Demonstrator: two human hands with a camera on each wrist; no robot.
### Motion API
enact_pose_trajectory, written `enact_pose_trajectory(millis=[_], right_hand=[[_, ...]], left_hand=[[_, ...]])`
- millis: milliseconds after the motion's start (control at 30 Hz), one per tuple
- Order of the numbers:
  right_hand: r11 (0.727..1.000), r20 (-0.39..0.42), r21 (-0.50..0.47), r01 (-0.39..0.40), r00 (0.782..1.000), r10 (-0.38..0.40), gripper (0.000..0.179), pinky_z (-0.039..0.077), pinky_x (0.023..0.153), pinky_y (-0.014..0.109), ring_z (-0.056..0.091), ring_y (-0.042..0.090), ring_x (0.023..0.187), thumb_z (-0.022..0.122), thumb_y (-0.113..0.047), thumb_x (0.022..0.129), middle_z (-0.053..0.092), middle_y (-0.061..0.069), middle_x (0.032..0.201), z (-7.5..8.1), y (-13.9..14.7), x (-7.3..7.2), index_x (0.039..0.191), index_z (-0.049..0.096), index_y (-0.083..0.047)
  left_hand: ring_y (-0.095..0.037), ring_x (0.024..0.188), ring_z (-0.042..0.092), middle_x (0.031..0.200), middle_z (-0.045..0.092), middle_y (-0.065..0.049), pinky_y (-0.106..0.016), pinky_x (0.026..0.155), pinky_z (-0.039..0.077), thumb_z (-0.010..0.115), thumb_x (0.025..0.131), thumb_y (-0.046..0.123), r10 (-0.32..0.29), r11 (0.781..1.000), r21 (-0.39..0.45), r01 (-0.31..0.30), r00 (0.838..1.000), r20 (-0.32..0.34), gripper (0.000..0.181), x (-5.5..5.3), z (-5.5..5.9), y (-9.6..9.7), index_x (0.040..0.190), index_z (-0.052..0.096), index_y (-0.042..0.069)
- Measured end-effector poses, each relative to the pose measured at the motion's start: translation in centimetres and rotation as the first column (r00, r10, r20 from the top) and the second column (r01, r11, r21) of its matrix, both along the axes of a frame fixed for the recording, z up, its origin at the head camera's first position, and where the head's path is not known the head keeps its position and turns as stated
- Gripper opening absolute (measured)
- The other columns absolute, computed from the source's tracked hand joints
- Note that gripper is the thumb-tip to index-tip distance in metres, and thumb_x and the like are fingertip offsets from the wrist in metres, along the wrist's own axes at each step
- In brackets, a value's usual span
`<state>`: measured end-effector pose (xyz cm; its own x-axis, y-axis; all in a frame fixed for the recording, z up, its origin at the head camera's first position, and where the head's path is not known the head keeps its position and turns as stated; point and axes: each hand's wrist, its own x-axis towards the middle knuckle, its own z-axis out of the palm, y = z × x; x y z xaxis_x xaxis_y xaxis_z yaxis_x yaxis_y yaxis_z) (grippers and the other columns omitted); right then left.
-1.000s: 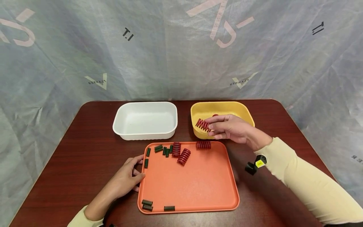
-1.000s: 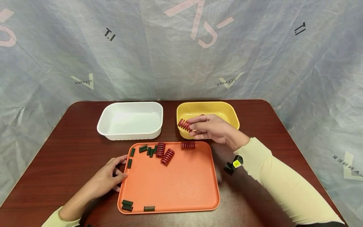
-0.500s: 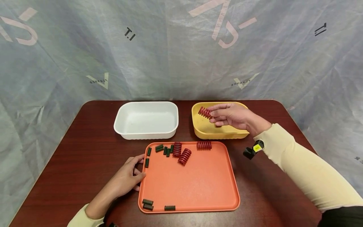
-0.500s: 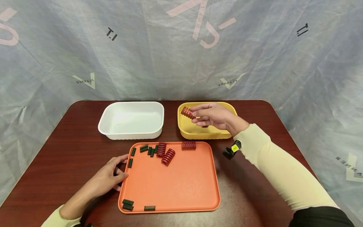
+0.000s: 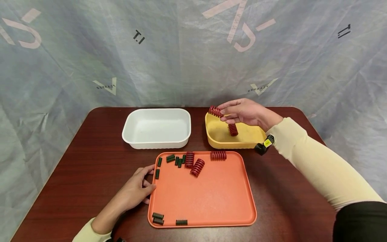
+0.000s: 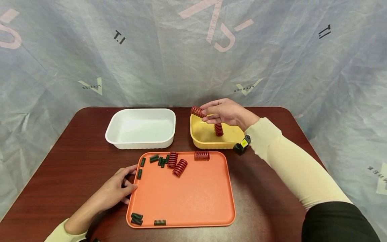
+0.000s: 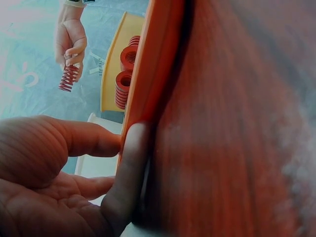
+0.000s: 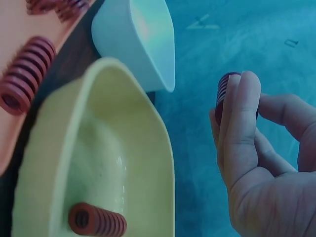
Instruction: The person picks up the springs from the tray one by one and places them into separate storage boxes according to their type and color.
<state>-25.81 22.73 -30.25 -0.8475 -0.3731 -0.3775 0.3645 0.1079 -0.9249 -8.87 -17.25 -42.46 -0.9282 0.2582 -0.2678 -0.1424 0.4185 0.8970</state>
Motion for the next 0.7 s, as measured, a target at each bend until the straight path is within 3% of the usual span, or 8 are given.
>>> enact_pose_trajectory(millis=[400,700], right_hand=[[0.996,0.061,0.076,-0.044,0.997,0.039,0.045,0.063,0.083,0.032,0.073,0.02,0.089,0.055,0.0,0.105,0.071,0.011,0.111,-0.7,1.2,-2.9,0.148,0.045,0.011],[0.988,0.111,0.14,-0.061,0.993,0.046,0.044,0.063,0.085,0.033,0.072,0.021,0.091,0.055,0.001,0.105,0.069,0.012,0.11,-2.7,1.5,-4.1,0.147,0.045,0.011]], left_hand=[[-0.023,0.08,0.064,0.14,0.042,-0.021,-0.037,0.049,0.061,0.067,0.094,-0.008,0.001,1.0,0.001,-0.001,1.0,-0.002,0.067,0.1,-0.1,0.1,0.155,0.039,0.0],[-0.024,0.081,0.064,0.14,0.041,-0.021,-0.038,0.048,0.061,0.068,0.094,-0.008,0.006,1.0,0.01,-0.006,1.0,-0.005,0.067,0.4,-0.4,-0.1,0.155,0.04,0.0]])
